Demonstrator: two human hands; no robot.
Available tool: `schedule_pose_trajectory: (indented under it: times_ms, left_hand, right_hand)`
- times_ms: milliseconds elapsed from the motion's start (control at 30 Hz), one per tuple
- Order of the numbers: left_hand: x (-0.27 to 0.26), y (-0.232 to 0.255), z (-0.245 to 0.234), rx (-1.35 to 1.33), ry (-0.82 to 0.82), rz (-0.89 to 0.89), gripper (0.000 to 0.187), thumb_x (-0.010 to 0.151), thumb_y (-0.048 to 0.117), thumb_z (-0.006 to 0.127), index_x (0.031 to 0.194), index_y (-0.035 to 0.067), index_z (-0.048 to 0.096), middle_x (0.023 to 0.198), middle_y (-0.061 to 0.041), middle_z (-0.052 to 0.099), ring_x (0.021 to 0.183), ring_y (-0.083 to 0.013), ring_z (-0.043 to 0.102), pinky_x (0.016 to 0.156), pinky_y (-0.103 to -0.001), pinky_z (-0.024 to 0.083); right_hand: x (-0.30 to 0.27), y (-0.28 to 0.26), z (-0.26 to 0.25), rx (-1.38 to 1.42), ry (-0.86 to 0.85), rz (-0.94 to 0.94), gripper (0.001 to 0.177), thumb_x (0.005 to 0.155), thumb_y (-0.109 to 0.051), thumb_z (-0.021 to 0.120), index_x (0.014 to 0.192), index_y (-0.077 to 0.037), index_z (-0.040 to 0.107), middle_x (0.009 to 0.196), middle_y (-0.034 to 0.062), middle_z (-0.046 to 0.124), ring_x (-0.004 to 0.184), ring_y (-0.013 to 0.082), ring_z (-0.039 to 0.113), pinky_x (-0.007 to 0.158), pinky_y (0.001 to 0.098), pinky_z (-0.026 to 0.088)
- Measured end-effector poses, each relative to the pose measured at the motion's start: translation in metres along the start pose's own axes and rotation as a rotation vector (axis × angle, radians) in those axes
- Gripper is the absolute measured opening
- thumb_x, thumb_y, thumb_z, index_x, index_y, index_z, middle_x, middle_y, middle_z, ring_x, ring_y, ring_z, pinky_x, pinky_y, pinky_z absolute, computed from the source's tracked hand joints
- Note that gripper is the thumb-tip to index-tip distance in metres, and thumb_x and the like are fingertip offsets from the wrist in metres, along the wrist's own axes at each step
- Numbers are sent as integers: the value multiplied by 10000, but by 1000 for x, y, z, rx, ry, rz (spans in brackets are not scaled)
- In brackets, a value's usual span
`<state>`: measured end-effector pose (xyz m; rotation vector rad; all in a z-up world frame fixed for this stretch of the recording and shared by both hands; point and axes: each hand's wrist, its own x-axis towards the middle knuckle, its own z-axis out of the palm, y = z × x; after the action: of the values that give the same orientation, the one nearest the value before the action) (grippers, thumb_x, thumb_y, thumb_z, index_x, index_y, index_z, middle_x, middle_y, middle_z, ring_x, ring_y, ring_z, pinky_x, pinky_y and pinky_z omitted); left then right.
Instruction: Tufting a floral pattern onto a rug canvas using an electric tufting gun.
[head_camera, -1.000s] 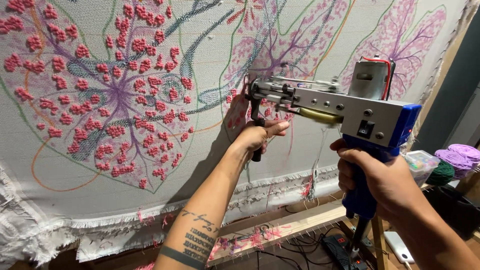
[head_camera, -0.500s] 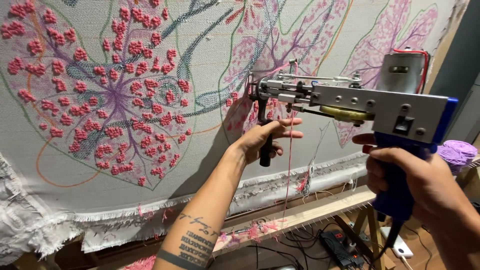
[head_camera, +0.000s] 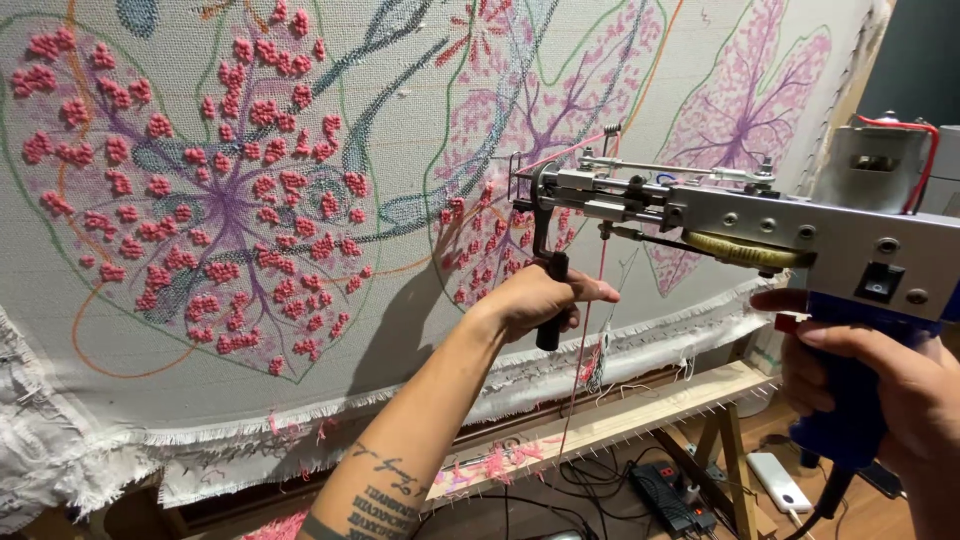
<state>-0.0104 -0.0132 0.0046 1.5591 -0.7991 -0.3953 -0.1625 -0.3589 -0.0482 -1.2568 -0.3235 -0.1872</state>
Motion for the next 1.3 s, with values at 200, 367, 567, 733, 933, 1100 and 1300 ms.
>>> schedule_pose_trajectory:
  times_ms: [200,367,567,733,933,1100,1300]
  left_hand:
    - [-3,-13,-2,-41,80,-60,187,925,108,700,1036,-17,785,1069,-71,779,549,-76,458,517,-259,436]
    - [4,2,-14,-12,112,-30,204,927,156,686,1050,27,785,1096,-15,799,550,-63,467,516,-250,461]
    - [-3,19,-6,112,114,-10,241,951,276,697,1088,109,804,1068,17,803,551,-59,482,525,-237,478]
    - [0,18,-4,132,116,-2,235,946,287,719,1069,112,815,1028,9,800,564,-68,496,520,-254,486]
    - [13,16,-16,43,83,126,232,933,262,688,1061,117,816,1033,2,818,751,-45,658,521,-267,453]
    - [3,22,-12,133,113,110,210,926,288,730,1037,128,810,1024,2,804,751,-44,644,534,-265,490]
    - [8,37,-7,176,138,177,202,907,251,728,1004,94,809,1003,-4,812,719,-48,675,506,-274,515]
  right_hand:
    - [-12,-16,70,-114,117,-67,444,958,-86,587,1320,172,592,687,71,430,568,185,391,495,353,347]
    - [-5,-3,62,-59,54,-101,496,974,-113,558,1382,170,559,717,56,428,598,177,412,517,345,359]
    - [2,10,20,-16,42,-74,583,969,-197,535,1449,134,546,715,45,406,573,167,399,523,349,357]
    - [-7,17,21,-20,67,-96,591,977,-209,545,1456,137,524,725,64,407,601,191,418,553,380,361]
    - [-3,21,20,52,30,-129,626,978,-255,530,1455,151,520,728,68,408,633,201,437,579,373,364]
    - [-6,32,14,-15,75,-142,636,989,-262,518,1460,164,507,740,74,391,644,216,427,587,408,367]
    - [-1,35,5,69,31,-193,530,969,-269,539,1326,119,486,730,88,412,630,211,447,617,407,391]
